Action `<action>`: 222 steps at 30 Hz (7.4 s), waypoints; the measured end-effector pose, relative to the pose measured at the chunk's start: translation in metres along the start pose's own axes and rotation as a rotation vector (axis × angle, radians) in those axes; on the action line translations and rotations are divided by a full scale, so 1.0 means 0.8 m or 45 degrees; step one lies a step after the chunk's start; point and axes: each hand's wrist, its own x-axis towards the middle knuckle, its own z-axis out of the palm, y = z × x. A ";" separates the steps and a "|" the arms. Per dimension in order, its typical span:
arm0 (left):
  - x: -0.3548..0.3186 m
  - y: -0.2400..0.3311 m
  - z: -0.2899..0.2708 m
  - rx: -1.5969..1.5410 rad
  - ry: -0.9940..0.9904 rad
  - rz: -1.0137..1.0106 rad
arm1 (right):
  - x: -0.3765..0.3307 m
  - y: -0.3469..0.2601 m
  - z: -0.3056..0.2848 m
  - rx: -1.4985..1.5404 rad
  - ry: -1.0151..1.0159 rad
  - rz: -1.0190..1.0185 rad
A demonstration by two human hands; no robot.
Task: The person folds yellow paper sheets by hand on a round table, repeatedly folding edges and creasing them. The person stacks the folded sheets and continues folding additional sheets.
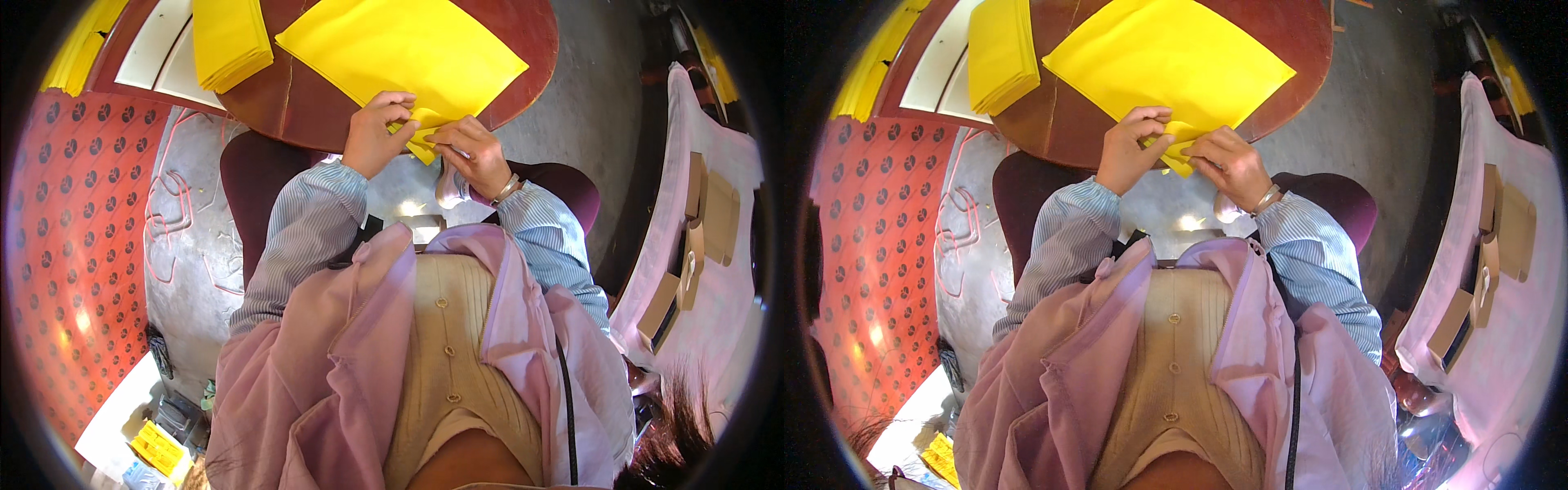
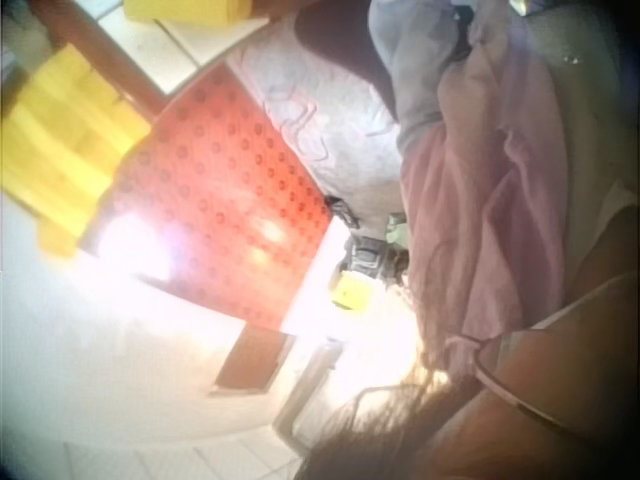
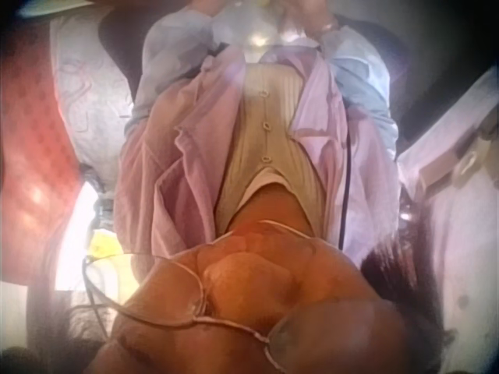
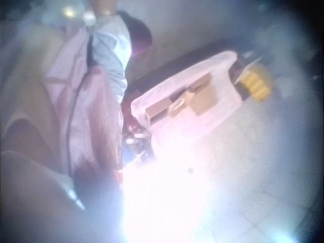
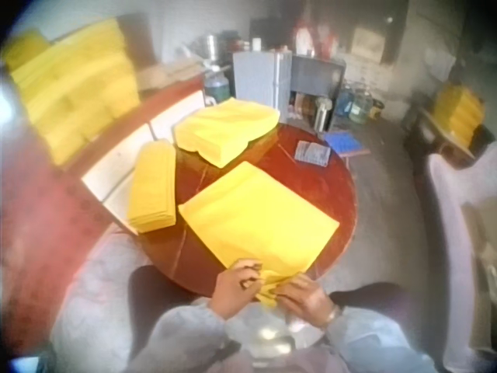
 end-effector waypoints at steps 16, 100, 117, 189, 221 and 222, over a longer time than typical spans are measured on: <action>0.004 -0.009 -0.011 0.014 -0.187 0.096 | 0.005 0.003 0.009 0.321 0.118 0.446; 0.009 -0.008 -0.008 -0.002 -0.132 -0.052 | -0.001 0.008 0.020 0.223 0.275 0.430; 0.008 -0.013 -0.005 0.008 -0.088 0.023 | -0.004 0.008 0.014 0.311 0.253 0.414; 0.012 -0.017 -0.005 -0.092 -0.051 0.199 | 0.005 0.011 0.008 0.405 0.211 0.624; 0.012 0.023 0.018 0.116 0.115 0.089 | 0.142 0.228 -0.113 0.232 0.442 0.454; 0.012 0.022 0.018 0.114 0.127 0.094 | 0.099 0.179 -0.105 0.110 0.347 0.287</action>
